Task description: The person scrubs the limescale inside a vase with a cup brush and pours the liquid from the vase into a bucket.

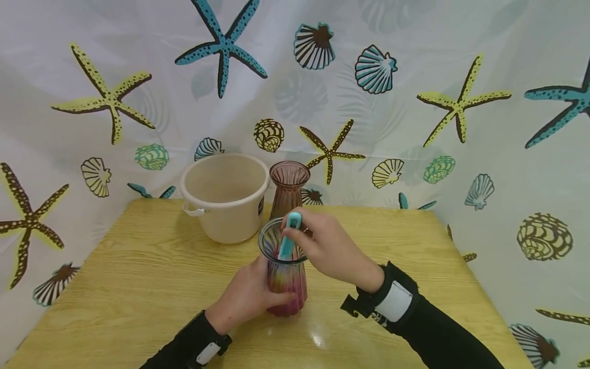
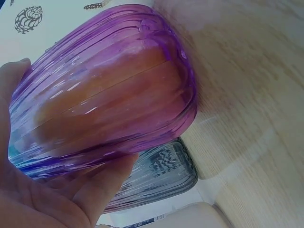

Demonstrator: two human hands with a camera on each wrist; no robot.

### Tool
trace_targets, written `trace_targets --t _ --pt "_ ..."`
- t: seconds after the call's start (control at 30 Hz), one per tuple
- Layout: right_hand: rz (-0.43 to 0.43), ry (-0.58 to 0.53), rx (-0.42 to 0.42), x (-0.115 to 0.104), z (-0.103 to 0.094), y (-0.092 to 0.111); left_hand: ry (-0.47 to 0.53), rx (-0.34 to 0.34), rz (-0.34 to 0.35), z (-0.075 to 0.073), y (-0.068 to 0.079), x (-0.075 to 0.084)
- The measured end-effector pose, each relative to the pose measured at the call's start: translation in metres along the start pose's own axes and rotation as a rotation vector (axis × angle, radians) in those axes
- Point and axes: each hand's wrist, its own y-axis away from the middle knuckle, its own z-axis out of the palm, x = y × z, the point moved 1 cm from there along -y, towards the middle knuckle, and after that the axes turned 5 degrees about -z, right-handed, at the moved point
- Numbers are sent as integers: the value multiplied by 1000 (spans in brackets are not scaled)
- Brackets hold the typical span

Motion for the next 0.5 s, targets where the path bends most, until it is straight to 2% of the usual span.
trace_targets --t 0.17,0.37,0.5 --pt "9 18 -21 -1 -3 -1 6 -12 -13 0 -1 -1" --pt "-60 179 -84 -12 -4 -3 30 -30 -3 -1 0 -1" --pt "-95 256 -91 -19 0 -4 41 -24 22 -1 1 -1"
